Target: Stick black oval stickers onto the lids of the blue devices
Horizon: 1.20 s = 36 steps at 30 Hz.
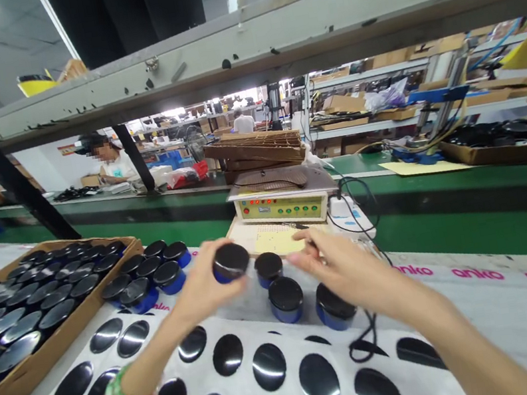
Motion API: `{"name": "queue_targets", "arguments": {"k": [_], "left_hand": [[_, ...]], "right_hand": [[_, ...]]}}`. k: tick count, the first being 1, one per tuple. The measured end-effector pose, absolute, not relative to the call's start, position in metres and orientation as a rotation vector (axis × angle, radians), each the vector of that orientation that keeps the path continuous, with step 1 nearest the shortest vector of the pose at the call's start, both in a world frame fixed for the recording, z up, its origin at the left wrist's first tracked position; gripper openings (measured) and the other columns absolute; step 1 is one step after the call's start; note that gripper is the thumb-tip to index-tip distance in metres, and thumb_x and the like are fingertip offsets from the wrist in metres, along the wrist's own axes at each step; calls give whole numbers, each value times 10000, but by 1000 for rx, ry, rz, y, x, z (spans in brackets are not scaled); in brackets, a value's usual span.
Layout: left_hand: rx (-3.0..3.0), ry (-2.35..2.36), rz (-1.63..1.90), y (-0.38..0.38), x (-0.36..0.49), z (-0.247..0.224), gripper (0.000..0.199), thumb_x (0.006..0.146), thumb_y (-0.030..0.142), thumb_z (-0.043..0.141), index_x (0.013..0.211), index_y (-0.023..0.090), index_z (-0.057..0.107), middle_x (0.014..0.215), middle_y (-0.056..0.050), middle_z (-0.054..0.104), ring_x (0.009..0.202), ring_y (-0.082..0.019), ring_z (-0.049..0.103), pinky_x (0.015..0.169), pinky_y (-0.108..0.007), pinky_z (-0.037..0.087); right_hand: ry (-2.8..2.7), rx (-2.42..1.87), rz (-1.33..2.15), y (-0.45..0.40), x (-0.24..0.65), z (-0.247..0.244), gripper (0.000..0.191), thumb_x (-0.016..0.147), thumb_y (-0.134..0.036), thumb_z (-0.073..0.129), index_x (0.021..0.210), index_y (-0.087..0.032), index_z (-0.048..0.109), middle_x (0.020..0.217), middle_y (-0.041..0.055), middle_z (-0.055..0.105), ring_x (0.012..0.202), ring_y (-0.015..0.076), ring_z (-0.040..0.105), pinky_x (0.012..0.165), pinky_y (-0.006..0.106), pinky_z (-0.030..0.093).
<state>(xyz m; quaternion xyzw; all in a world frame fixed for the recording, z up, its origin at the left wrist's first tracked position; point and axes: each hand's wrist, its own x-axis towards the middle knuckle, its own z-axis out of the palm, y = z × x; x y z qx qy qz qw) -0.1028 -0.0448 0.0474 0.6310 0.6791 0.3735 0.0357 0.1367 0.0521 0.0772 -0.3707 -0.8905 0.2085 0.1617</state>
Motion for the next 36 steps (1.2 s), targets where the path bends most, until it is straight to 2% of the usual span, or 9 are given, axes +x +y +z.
{"name": "queue_targets", "arguments": {"k": [6, 11, 16, 20, 24, 28, 31, 33, 36], "left_hand": [[1770, 2610, 880, -23, -193, 15, 343, 842, 339, 620, 1127, 156, 567, 1263, -93, 518, 1245, -304, 412, 1049, -580, 266], [1982, 2482, 747, -29, -158, 5, 548, 776, 371, 683, 1261, 187, 508, 1400, -145, 394, 1364, -377, 218, 1090, -627, 110], [2296, 1946, 674, -22, -74, -2, 804, 543, 589, 794, 1245, 298, 530, 1416, -71, 426, 1377, -371, 220, 1098, -564, 215], [2275, 1880, 819, -16, -48, 8, 341, 768, 439, 675, 1038, 241, 610, 1327, -57, 517, 1374, -310, 242, 1104, -523, 231], [2291, 1810, 844, -16, -49, 12, 679, 655, 524, 750, 1208, 196, 532, 1423, -144, 399, 1383, -386, 178, 1097, -619, 142], [2317, 1657, 799, -16, -56, -1, 705, 588, 613, 752, 1141, 207, 593, 1384, -150, 446, 1372, -410, 211, 1088, -653, 89], [2280, 1585, 863, -17, -58, -5, 810, 457, 494, 862, 1156, 214, 565, 1385, -142, 462, 1378, -404, 215, 1104, -640, 41], [2201, 1578, 970, -19, -56, 1, 755, 506, 362, 862, 1166, 217, 526, 1333, -121, 517, 1347, -369, 311, 1112, -610, 129], [2056, 1543, 1154, -29, -50, 25, 639, 689, 269, 736, 1235, 225, 406, 1213, -71, 597, 1136, -233, 565, 989, -419, 434]], "right_hand": [[-2674, -1479, 367, 101, 157, 41, 281, 865, -426, 583, 884, -146, 582, 855, 58, 631, 734, 180, 601, 650, 313, 474], [-2712, -1564, 271, 112, 143, 18, 248, 920, -363, 554, 1029, -145, 599, 970, 41, 630, 821, 161, 618, 743, 357, 516], [-2711, -1527, 245, 110, 143, 22, 244, 913, -369, 562, 1000, -145, 604, 944, 34, 631, 798, 156, 615, 733, 350, 511], [-2660, -1340, 267, 88, 143, 45, 305, 922, -439, 489, 983, -150, 563, 907, 56, 621, 778, 170, 585, 689, 309, 455], [-2675, -1147, 389, 59, 137, 62, 326, 900, -523, 448, 914, -204, 511, 853, 31, 611, 715, 165, 558, 605, 262, 399], [-2700, -1070, 459, 51, 132, 60, 267, 875, -455, 510, 779, -212, 456, 763, 10, 580, 655, 167, 523, 569, 266, 356], [-2675, -1048, 482, 52, 131, 61, 266, 905, -454, 464, 816, -203, 474, 751, 14, 556, 656, 174, 502, 586, 283, 357], [-2655, -1022, 506, 48, 131, 67, 281, 923, -473, 437, 926, -200, 499, 786, 10, 553, 689, 174, 512, 611, 284, 376], [-2605, -888, 616, 35, 132, 81, 333, 939, -512, 411, 1140, -252, 466, 842, -15, 527, 754, 153, 529, 664, 262, 407]]}}
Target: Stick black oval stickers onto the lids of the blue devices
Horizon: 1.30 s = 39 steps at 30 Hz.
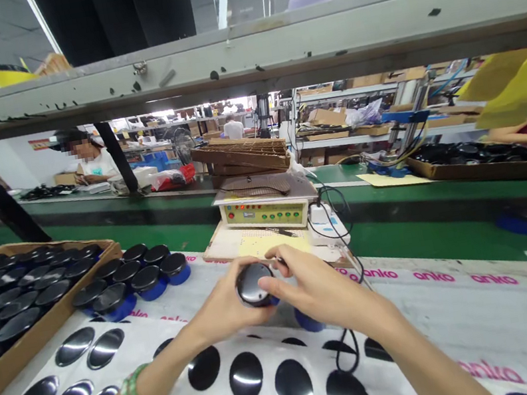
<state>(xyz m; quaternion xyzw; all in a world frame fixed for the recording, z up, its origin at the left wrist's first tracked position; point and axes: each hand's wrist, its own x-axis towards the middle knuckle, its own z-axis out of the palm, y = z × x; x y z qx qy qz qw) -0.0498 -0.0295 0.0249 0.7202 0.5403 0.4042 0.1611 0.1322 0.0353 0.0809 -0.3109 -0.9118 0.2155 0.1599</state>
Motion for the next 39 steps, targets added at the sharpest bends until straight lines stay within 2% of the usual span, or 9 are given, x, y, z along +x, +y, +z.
{"name": "queue_targets", "arguments": {"k": [2, 7, 12, 19, 25, 28, 31, 34, 39], "left_hand": [[1995, 1521, 1240, -39, -46, 44, 598, 743, 269, 685, 1259, 248, 384, 1179, -39, 613, 1030, -176, 618, 881, -311, 497], [1825, 1619, 1377, -60, -40, 75, 703, 619, 305, 775, 1222, 255, 417, 1115, -16, 651, 1021, -219, 620, 860, -329, 478], [1752, 1548, 1349, -67, -36, 79, 476, 619, 251, 744, 1034, 253, 511, 1000, 15, 681, 912, -198, 651, 750, -279, 496], [1705, 1811, 1159, -72, -36, 74, 424, 601, 276, 703, 982, 223, 522, 934, -44, 674, 824, -258, 645, 736, -359, 507], [1820, 1933, 1066, -86, -52, 62, 528, 657, 309, 696, 1136, 286, 475, 956, 17, 677, 860, -216, 654, 712, -296, 511], [1896, 2101, 978, -86, -84, 49, 501, 731, 341, 659, 1178, 264, 448, 993, 4, 668, 894, -193, 649, 764, -281, 509], [1869, 2297, 911, -82, -130, 29, 469, 724, 349, 678, 1129, 200, 494, 1087, -77, 633, 1067, -269, 575, 934, -398, 442], [1851, 2474, 835, -82, -169, 10, 487, 646, 285, 744, 1079, 180, 550, 1309, -148, 503, 1323, -377, 312, 1084, -557, 203], [1816, 2566, 747, -84, -171, 2, 498, 714, 171, 643, 1196, 131, 523, 1429, -237, 323, 1360, -466, 152, 1009, -687, 157]], "right_hand": [[-2523, -769, 701, 26, 133, 88, 372, 930, -518, 441, 1236, -307, 417, 846, -26, 490, 762, 143, 527, 681, 251, 414], [-2392, -604, 710, 14, 134, 92, 417, 899, -431, 546, 1268, -324, 381, 931, 12, 512, 914, 199, 536, 744, 294, 434], [-2366, -590, 763, 12, 131, 87, 266, 884, -398, 553, 1096, -270, 456, 1032, 63, 595, 956, 241, 557, 754, 336, 465], [-2321, -749, 751, 6, 113, 75, 196, 834, -421, 550, 867, -248, 464, 953, 60, 645, 876, 242, 592, 703, 328, 474], [-2449, -702, 800, 7, 105, 68, 332, 873, -490, 523, 1112, -261, 498, 901, 27, 623, 806, 196, 595, 676, 291, 469], [-2426, -868, 622, 23, 119, 76, 384, 881, -562, 456, 1103, -251, 493, 875, 27, 614, 675, 172, 586, 613, 285, 458], [-2412, -1201, 284, 47, 139, 83, 328, 926, -528, 335, 870, -237, 477, 810, 36, 611, 615, 173, 571, 575, 294, 428], [-2485, -1418, 125, 67, 152, 76, 293, 908, -461, 404, 722, -236, 424, 677, 41, 578, 574, 206, 553, 522, 311, 375], [-2578, -1546, 85, 87, 151, 42, 269, 900, -424, 501, 865, -161, 543, 897, 104, 612, 746, 225, 603, 621, 336, 433]]}}
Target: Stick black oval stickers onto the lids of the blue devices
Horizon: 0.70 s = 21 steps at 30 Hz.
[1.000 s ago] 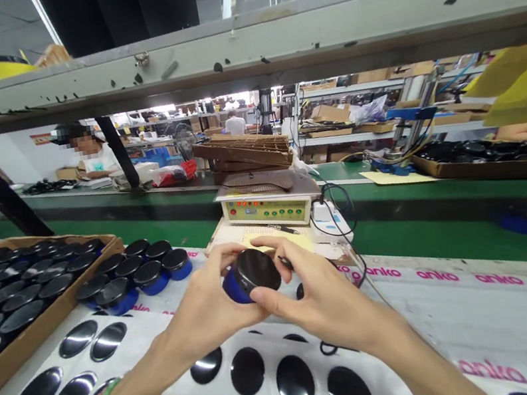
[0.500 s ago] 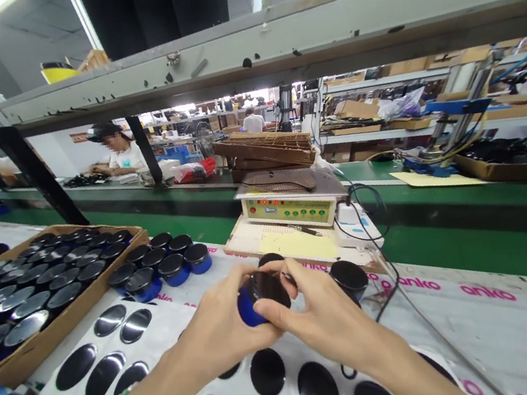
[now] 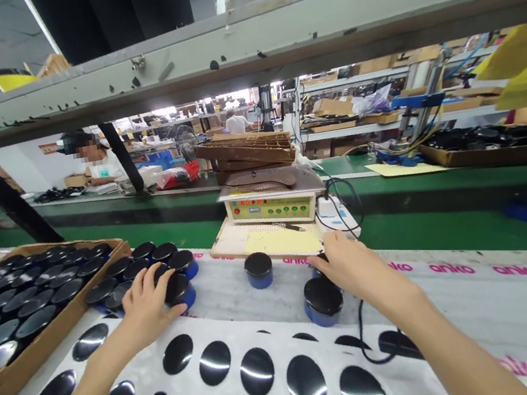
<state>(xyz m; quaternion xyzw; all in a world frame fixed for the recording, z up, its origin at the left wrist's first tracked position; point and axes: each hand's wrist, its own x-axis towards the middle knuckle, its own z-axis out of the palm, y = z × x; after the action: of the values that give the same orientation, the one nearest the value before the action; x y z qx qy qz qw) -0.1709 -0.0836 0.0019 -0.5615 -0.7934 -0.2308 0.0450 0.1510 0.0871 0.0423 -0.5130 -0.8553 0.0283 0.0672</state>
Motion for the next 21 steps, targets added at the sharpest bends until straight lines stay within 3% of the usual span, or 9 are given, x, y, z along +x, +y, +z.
{"name": "queue_targets", "arguments": {"k": [2, 5, 7, 12, 16, 19, 21], "left_hand": [[-1868, -2374, -717, -72, -151, 2, 574, 738, 175, 635, 1288, 165, 470, 1446, -207, 312, 1368, -432, 168, 1034, -654, 179], [-2214, -2249, -781, -38, -118, 0, 712, 782, 271, 654, 1410, 241, 319, 1454, -143, 340, 1356, -320, 293, 1063, -503, 311], [-2386, -2168, -852, -13, -101, -4, 739, 810, 321, 651, 1432, 218, 267, 1456, -147, 346, 1322, -303, 365, 1041, -486, 365], [-2617, -1993, -1015, 24, -72, -7, 515, 878, 366, 587, 1334, 190, 424, 1365, -121, 463, 1212, -289, 488, 993, -533, 414], [-2759, -1930, -980, 20, -54, -4, 588, 827, 328, 657, 1347, 199, 414, 1354, -121, 486, 1219, -281, 494, 1009, -507, 419], [-2709, -2027, -913, 2, -43, 5, 782, 781, 262, 691, 1437, 191, 270, 1466, -171, 339, 1337, -305, 367, 1070, -472, 377], [-2647, -2098, -860, -20, -38, 14, 751, 805, 258, 649, 1446, 192, 263, 1509, -173, 256, 1376, -319, 296, 1088, -478, 354]], "right_hand": [[-2639, -1588, 120, 95, 148, 32, 305, 905, -437, 527, 920, -137, 578, 928, 76, 617, 775, 187, 605, 681, 344, 475], [-2723, -1619, 191, 106, 146, 25, 288, 916, -421, 542, 957, -145, 610, 914, 31, 633, 774, 148, 611, 720, 338, 509], [-2739, -1618, 223, 110, 146, 26, 279, 926, -408, 533, 980, -146, 614, 928, 33, 639, 779, 150, 620, 718, 337, 518], [-2721, -1562, 276, 106, 142, 30, 304, 933, -419, 519, 1009, -138, 608, 913, 30, 641, 763, 150, 626, 710, 342, 524], [-2689, -1523, 312, 102, 136, 26, 311, 933, -432, 514, 991, -143, 611, 903, 30, 640, 764, 150, 623, 708, 337, 521], [-2665, -1482, 349, 102, 136, 24, 324, 933, -447, 505, 972, -142, 608, 876, 26, 635, 734, 141, 615, 689, 327, 515], [-2645, -1438, 371, 102, 137, 27, 345, 934, -469, 490, 950, -145, 608, 847, 18, 631, 702, 132, 605, 672, 314, 508]]}}
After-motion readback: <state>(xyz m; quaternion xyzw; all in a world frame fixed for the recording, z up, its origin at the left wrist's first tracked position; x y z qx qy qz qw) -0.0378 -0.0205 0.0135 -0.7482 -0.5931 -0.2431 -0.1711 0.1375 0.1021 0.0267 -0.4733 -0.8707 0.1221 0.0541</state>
